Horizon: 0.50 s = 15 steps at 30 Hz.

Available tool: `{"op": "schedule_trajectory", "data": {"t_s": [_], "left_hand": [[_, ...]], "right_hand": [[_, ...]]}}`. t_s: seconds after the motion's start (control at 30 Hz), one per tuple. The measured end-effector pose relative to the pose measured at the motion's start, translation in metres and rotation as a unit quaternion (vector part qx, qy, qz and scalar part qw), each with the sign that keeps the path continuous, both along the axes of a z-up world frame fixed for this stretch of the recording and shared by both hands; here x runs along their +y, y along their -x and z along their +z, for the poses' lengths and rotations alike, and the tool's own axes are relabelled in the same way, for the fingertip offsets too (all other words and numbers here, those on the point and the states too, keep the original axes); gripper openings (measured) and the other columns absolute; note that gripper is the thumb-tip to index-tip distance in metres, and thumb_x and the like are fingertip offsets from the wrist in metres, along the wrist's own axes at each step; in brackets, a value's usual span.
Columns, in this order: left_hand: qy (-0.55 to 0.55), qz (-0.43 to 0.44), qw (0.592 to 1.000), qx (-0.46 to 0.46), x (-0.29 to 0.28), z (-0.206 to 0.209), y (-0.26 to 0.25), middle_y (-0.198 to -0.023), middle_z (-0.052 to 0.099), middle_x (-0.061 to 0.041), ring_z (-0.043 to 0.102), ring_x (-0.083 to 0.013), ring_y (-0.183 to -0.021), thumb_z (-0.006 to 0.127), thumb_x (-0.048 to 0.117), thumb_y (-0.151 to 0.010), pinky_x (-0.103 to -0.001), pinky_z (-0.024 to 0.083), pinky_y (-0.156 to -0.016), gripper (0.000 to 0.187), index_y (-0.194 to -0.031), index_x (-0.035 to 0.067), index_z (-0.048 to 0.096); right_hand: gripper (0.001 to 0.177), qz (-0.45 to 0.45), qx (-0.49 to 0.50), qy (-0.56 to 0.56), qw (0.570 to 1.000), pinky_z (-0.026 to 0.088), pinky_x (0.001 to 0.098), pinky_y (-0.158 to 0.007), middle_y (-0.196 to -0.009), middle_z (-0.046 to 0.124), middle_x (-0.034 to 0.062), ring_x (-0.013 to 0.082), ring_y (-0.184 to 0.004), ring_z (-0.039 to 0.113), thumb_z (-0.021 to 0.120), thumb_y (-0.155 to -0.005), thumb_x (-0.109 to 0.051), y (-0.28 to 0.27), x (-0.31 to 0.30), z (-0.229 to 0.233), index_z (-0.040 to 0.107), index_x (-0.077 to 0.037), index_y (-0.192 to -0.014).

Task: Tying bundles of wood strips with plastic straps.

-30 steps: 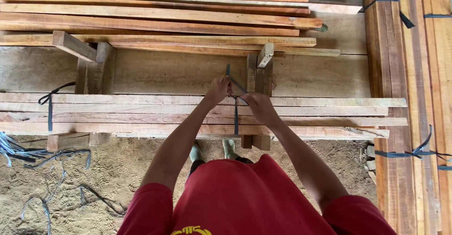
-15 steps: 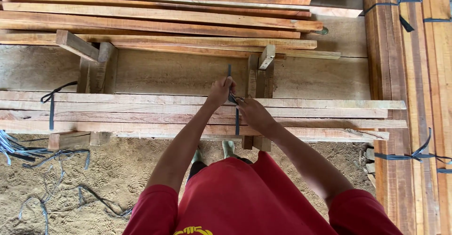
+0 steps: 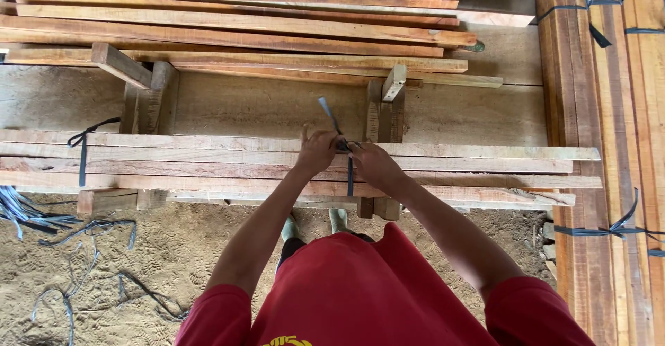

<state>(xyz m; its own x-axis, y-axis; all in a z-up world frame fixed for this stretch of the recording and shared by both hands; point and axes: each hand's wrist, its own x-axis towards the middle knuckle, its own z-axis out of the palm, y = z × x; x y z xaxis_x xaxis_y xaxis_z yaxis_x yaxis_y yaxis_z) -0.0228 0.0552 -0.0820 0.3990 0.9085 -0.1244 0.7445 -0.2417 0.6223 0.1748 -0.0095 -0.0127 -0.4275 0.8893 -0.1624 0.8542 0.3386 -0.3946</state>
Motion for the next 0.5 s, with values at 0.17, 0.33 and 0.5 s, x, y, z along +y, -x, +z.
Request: {"op": "schedule_trajectory", "data": {"t_s": [0.17, 0.33, 0.5], "left_hand": [[-0.067, 0.094, 0.991, -0.074, 0.003, -0.020, -0.037, -0.083, 0.076, -0.009, 0.076, -0.0277, -0.095, 0.059, 0.045, -0.104, -0.045, 0.034, -0.116, 0.032, -0.092, 0.018, 0.072], [-0.058, 0.100, 0.989, -0.095, 0.005, -0.023, -0.040, -0.080, 0.074, -0.017, 0.075, -0.0351, -0.088, 0.057, 0.025, -0.104, -0.047, 0.035, -0.114, 0.028, -0.093, 0.006, 0.073], [0.016, 0.067, 0.990, -0.120, 0.003, -0.003, -0.035, -0.085, 0.077, -0.005, 0.075, -0.0281, -0.096, 0.054, 0.046, -0.103, -0.046, 0.029, -0.115, 0.032, -0.092, 0.024, 0.074]], "right_hand": [[0.035, -0.024, 0.049, 0.028, 0.998, 0.059, 0.0473, -0.081, -0.106, 0.068, 0.0215, 0.0366, -0.097, 0.070, 0.045, -0.110, -0.022, 0.001, 0.000, 0.015, 0.064, -0.003, -0.132], [0.039, -0.127, 0.246, 0.139, 0.951, 0.058, 0.0538, -0.085, -0.108, 0.070, 0.0275, 0.0447, -0.100, 0.070, 0.045, -0.110, -0.026, -0.016, -0.004, 0.025, 0.068, -0.001, -0.129], [0.032, -0.291, 0.450, 0.191, 0.823, 0.054, 0.0324, -0.073, -0.072, 0.055, 0.0014, 0.0165, -0.077, 0.065, 0.064, -0.102, -0.030, -0.009, 0.002, 0.087, 0.074, -0.010, -0.080]]}}
